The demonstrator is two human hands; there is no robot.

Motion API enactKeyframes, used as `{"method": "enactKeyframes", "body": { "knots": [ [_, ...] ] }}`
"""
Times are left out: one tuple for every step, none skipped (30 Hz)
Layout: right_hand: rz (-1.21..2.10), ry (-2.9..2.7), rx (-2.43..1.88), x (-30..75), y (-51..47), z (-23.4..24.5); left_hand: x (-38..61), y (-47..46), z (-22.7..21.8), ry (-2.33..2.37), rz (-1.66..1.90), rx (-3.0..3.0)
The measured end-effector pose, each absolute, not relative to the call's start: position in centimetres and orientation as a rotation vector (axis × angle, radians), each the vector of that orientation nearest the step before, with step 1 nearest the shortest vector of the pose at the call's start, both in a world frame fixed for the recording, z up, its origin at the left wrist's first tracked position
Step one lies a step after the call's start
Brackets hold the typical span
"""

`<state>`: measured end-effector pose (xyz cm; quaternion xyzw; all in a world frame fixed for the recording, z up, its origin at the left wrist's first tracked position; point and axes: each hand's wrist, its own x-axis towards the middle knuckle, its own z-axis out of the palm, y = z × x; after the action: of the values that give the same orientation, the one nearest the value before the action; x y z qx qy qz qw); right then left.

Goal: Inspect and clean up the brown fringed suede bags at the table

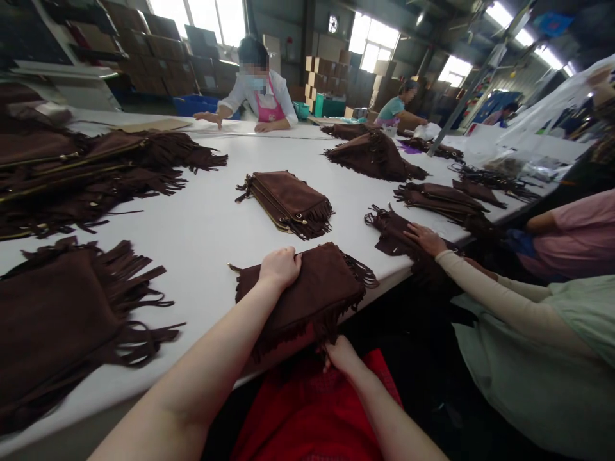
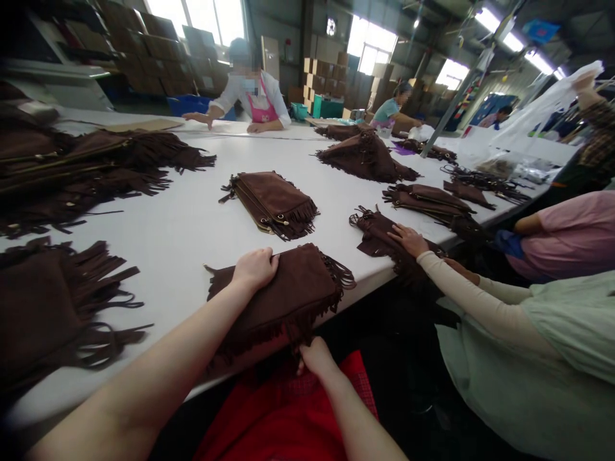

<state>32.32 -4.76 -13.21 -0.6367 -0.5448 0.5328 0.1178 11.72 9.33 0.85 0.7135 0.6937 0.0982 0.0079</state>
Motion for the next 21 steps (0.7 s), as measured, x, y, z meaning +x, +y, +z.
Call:
{"method": "enactKeyframes", "body": {
  "knots": [
    [1.528, -1.655, -1.91, 32.8, -5.3, -14.2, 11.7, 9.3, 0.9, 2.166, 0.308, 2.226],
    [1.509, -1.715, -1.94, 33.3, -5.8, -15.1, 11.7, 9.3, 0.9, 2.165, 0.311, 2.223],
    [1.5, -1.755, -1.954, 33.9, -6.2, -15.8, 11.7, 9.3, 0.8, 2.165, 0.315, 2.221],
    [1.489, -1.757, -1.953, 34.4, -6.5, -16.3, 11.7, 9.4, 0.8, 2.166, 0.319, 2.219],
    [1.467, -1.723, -1.935, 35.0, -6.6, -16.5, 11.6, 9.4, 0.8, 2.167, 0.322, 2.219],
    [1.424, -1.672, -1.898, 35.5, -6.5, -16.4, 11.6, 9.4, 0.7, 2.168, 0.326, 2.221],
    [1.34, -1.616, -1.847, 35.9, -6.2, -16.1, 11.6, 9.5, 0.6, 2.169, 0.327, 2.222],
    [1.214, -1.555, -1.79, 36.3, -5.7, -15.4, 11.6, 9.5, 0.6, 2.172, 0.326, 2.223],
    [1.076, -1.49, -1.727, 36.4, -5.0, -14.5, 11.6, 9.6, 0.5, 2.174, 0.323, 2.224],
    [0.955, -1.429, -1.658, 36.4, -4.4, -13.4, 11.6, 9.6, 0.5, 2.176, 0.319, 2.225],
    [0.864, -1.377, -1.589, 36.2, -3.7, -12.3, 11.6, 9.6, 0.5, 2.178, 0.314, 2.224],
    [0.818, -1.334, -1.525, 35.7, -3.0, -11.1, 11.6, 9.6, 0.5, 2.178, 0.307, 2.222],
    [0.832, -1.296, -1.465, 35.1, -2.5, -9.9, 11.7, 9.6, 0.6, 2.176, 0.3, 2.219],
    [0.908, -1.256, -1.41, 34.3, -2.1, -8.8, 11.7, 9.5, 0.7, 2.175, 0.296, 2.217],
    [1.021, -1.203, -1.354, 33.5, -1.8, -7.9, 11.7, 9.5, 0.8, 2.175, 0.293, 2.216],
    [1.141, -1.133, -1.297, 32.8, -1.6, -7.1, 11.7, 9.4, 0.8, 2.177, 0.291, 2.216],
    [1.245, -1.054, -1.242, 32.1, -1.4, -6.4, 11.7, 9.4, 0.9, 2.178, 0.287, 2.216],
    [1.325, -0.978, -1.193, 31.6, -1.4, -5.8, 11.7, 9.3, 1.0, 2.177, 0.282, 2.216],
    [1.385, -0.916, -1.155, 31.3, -1.5, -5.3, 11.7, 9.3, 1.0, 2.175, 0.276, 2.216],
    [1.437, -0.869, -1.134, 31.1, -1.6, -4.8, 11.7, 9.3, 1.1, 2.172, 0.27, 2.215],
    [1.498, -0.835, -1.127, 31.1, -1.8, -4.4, 11.7, 9.3, 1.1, 2.169, 0.266, 2.215]
  ]
}}
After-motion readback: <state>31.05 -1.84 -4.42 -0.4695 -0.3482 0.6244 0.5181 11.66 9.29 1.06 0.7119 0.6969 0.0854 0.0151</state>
